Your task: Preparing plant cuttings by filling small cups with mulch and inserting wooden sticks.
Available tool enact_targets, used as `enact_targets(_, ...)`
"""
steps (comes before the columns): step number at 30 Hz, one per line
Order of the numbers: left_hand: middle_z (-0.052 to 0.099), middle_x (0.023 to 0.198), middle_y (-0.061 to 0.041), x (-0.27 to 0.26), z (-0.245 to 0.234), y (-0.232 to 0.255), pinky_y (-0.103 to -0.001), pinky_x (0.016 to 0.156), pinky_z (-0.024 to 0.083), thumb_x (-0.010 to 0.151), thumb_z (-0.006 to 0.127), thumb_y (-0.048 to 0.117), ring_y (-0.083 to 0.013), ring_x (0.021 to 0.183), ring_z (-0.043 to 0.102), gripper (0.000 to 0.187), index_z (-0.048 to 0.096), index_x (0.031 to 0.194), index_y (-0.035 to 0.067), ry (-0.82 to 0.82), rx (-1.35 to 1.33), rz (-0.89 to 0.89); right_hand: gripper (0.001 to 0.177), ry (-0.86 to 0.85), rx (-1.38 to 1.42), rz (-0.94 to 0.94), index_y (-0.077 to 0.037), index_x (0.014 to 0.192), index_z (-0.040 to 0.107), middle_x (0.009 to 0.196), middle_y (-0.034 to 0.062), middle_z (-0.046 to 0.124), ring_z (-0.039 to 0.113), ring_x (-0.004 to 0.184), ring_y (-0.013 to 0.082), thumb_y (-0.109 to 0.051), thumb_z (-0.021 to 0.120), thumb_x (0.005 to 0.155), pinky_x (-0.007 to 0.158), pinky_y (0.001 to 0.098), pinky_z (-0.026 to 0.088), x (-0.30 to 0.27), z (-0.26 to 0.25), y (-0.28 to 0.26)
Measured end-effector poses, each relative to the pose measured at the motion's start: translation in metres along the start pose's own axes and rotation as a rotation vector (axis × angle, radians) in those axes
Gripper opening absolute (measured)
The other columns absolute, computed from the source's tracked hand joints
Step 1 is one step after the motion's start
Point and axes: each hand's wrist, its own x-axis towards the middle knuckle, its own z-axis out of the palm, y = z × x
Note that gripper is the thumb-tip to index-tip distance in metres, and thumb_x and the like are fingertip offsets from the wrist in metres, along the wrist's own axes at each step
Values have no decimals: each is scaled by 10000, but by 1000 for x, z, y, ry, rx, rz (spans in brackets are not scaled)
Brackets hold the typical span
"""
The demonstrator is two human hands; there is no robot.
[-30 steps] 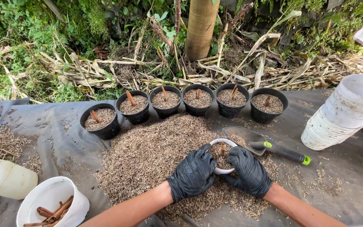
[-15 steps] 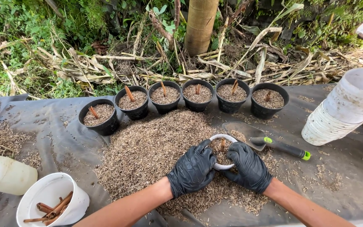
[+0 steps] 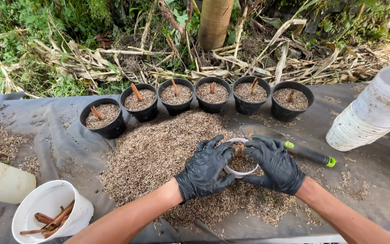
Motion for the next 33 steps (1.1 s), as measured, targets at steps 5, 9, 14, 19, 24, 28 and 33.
enact_targets(5,544,1496,-136,-2,18,-6,-552,1150,269,970,403,546,-387,1483,346,611,557,1369,109,-27,56,4,716,-83,18,15,-212,1197,599,1319,27,595,418,1416,341,-707,805,722,1069,517,338,5,9,-4)
enact_targets(9,569,1488,-104,-5,34,-12,-553,1142,279,938,454,508,-346,1485,370,568,570,1361,148,6,66,13,733,-54,8,12,-171,1144,612,1259,41,604,452,1398,343,-694,835,681,1045,525,378,6,13,-3)
enact_targets(14,542,1522,-74,-7,40,-12,-546,1135,284,934,454,543,-338,1489,359,622,538,1430,177,33,67,-2,764,-61,48,11,-206,1214,619,1325,20,587,443,1407,347,-685,852,666,1073,509,386,-1,23,5)
enact_targets(19,427,1624,-71,-8,10,-27,-530,1114,356,982,465,544,-360,1484,376,674,412,1567,212,59,-82,30,895,-119,57,-19,-174,1356,555,1420,97,532,416,1414,406,-641,853,653,1087,557,376,2,-3,0)
enact_targets(24,515,1504,-169,-18,-8,-69,-608,1083,394,981,486,571,-463,1371,479,680,441,1530,171,-35,-74,-89,609,13,141,13,-208,1262,628,1289,55,623,629,1192,347,-418,869,745,912,485,558,-18,-13,20)
enact_targets(28,548,1451,-212,-32,-9,-69,-626,1079,386,970,410,648,-479,1371,483,767,437,1535,129,-175,22,-134,243,-65,93,33,-281,1000,768,1073,-33,743,709,1058,235,-438,791,816,841,404,599,-7,-44,-47)
enact_targets(33,342,1606,-216,-41,14,-74,-606,1181,183,987,295,644,-437,1492,258,774,391,1545,117,-231,56,-52,498,-432,237,-226,-140,1436,520,1408,263,554,646,1123,432,-354,598,993,837,560,602,4,-18,-105)
